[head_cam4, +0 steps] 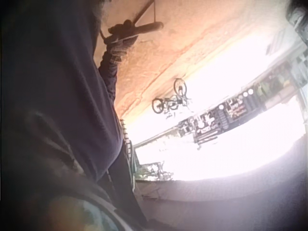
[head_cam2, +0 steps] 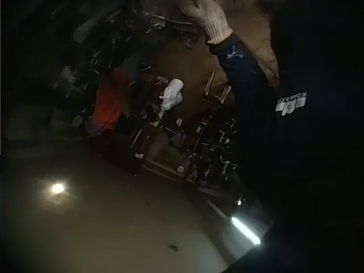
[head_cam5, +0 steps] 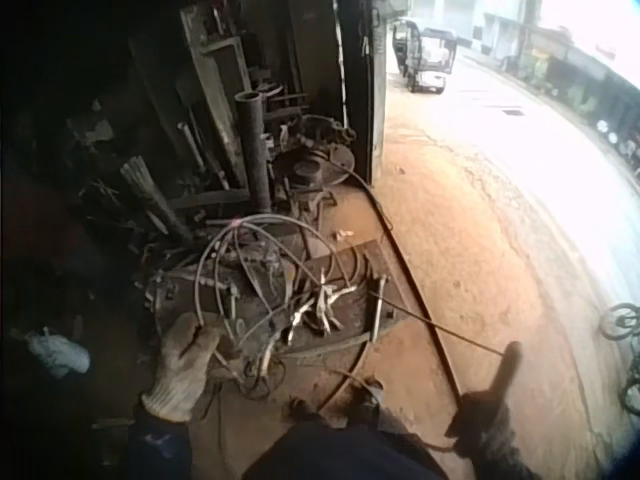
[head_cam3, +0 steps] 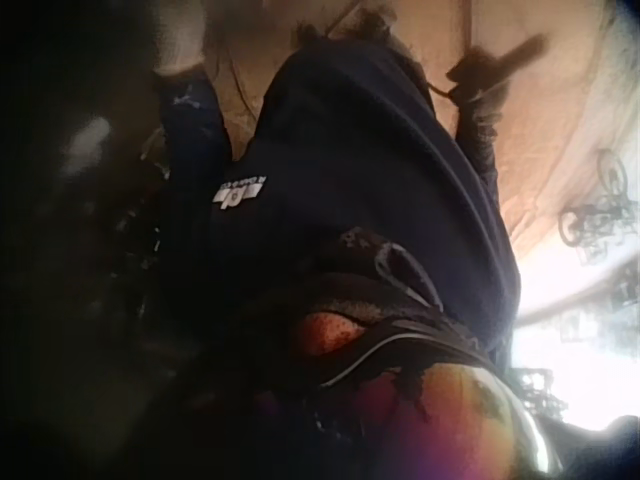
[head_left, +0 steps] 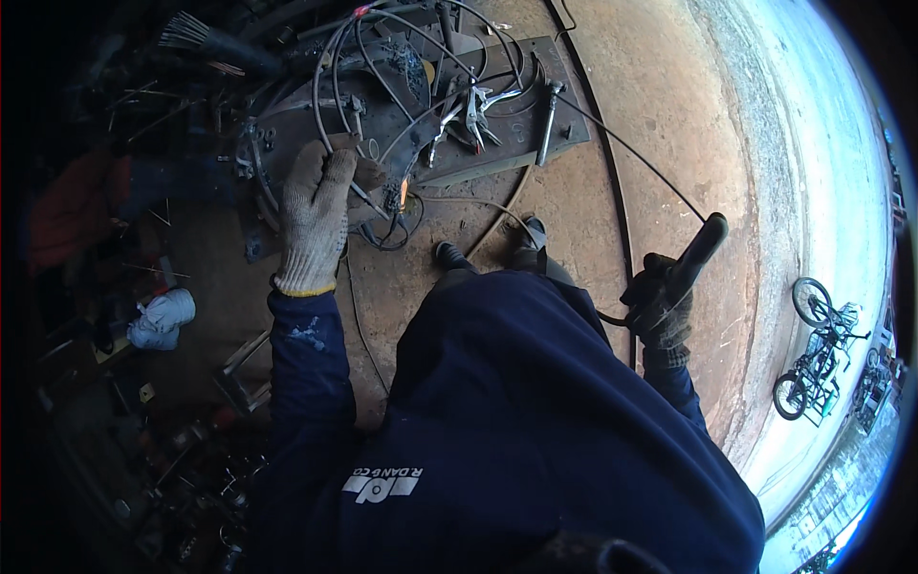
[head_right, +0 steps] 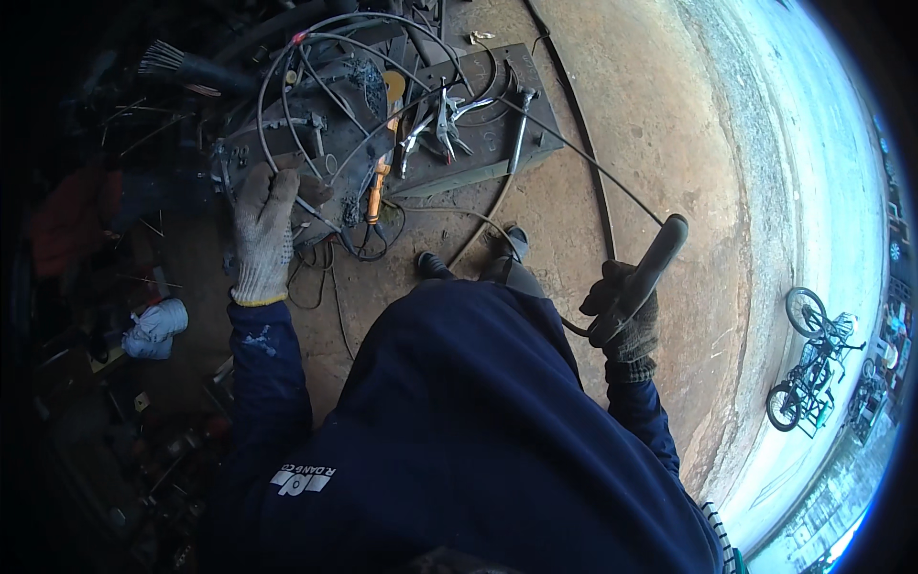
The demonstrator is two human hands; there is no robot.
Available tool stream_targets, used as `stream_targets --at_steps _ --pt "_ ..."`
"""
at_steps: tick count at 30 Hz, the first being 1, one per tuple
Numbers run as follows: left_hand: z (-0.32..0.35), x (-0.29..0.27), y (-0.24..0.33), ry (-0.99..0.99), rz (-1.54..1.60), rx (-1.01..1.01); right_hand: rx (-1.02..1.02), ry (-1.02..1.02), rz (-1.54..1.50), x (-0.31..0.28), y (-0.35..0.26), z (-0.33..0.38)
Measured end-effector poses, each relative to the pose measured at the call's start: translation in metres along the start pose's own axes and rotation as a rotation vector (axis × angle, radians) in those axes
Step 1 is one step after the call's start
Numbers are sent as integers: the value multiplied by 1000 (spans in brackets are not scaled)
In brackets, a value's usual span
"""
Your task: The person holds a metal wire frame with a gloved hand and welds metal rods together using an electrode holder.
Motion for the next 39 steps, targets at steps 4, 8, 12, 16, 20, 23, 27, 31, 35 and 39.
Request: stream_targets --at_steps 4,8,12,16,20,23,27,31,35,39 --pt "-2 2 3 41 -101 -70 43 -198 65 -2 -13 -23" --pt "-5 15 12 52 -137 80 54 -355 60 3 -16 -49" --pt "-6 18 23 6 -157 9 -40 -368 47 13 -15 -61" --pt "-8 17 49 -3 -79 -18 -6 -363 45 16 -18 -60" --pt "-12 7 73 -56 -84 -42 13 -351 22 20 -11 -52" --pt "-13 1 83 -103 -53 -119 22 -326 -2 27 -1 -45" --pt "-12 -10 79 -119 -68 -92 1 -320 -16 41 6 -34" --pt "-13 -19 78 -106 -43 -121 47 -278 16 49 11 -25" --pt "-16 -24 77 -82 -7 -123 10 -290 35 56 8 -21" --pt "-17 -22 76 -70 28 -100 26 -305 35 55 7 -23"
Point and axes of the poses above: each hand's wrist, its own z-axis away from the middle knuckle, its own x-axis out of the palm, y = z × x, the point moved 1 cm from there along -z, towards the middle knuckle, and after that the axes turned 8 degrees about x, right-handed, at the moved point
